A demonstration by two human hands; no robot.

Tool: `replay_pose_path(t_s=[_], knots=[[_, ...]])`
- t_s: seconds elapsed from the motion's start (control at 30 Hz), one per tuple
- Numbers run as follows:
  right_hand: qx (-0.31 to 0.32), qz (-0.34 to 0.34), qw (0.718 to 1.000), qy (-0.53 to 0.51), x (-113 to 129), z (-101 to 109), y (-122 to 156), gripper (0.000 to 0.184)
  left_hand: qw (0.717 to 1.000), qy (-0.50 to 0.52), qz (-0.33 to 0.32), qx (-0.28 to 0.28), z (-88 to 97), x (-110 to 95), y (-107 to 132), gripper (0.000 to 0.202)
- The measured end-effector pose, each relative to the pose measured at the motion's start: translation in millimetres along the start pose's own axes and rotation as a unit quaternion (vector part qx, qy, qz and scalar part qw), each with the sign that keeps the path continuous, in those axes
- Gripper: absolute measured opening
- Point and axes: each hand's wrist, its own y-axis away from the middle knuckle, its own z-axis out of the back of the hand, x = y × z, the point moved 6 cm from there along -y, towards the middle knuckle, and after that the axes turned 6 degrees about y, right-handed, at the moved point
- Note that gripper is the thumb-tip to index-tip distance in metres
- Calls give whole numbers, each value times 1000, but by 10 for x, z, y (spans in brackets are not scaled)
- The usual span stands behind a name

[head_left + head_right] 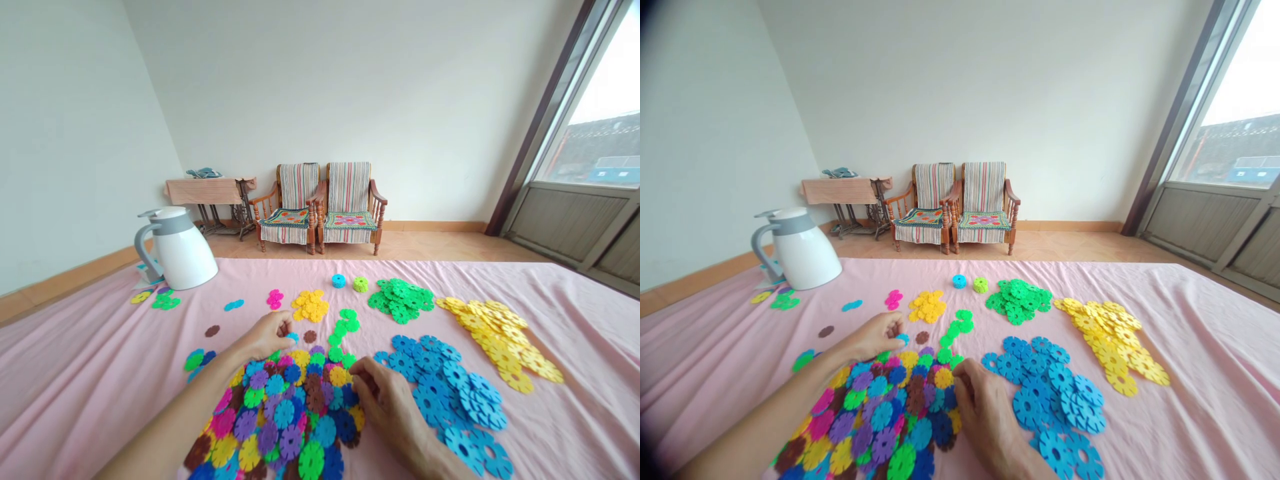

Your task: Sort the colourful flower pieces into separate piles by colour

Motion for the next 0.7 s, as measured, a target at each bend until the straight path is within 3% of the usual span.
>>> replay_pose_path(t_s=[0.1,0.23,0.33,0.43,0.6,0.7], knots=[[3,-7,1000,1,-1,-3,4,17,994,1,47,-97,401,290,-22,19],[0,-4,1000,0,6,-8,15,17,964,-40,125,-229,980,698,11,21],[-3,-2,1000,2,2,-10,14,17,945,-70,155,-278,1207,833,98,25],[-5,-1,1000,4,-6,-12,7,17,948,-96,137,-271,1203,782,186,24],[-4,1,1000,3,-12,-13,7,17,987,-85,62,-117,803,584,260,23],[-3,3,1000,3,-10,-12,10,18,989,-126,33,-71,627,522,303,28]])
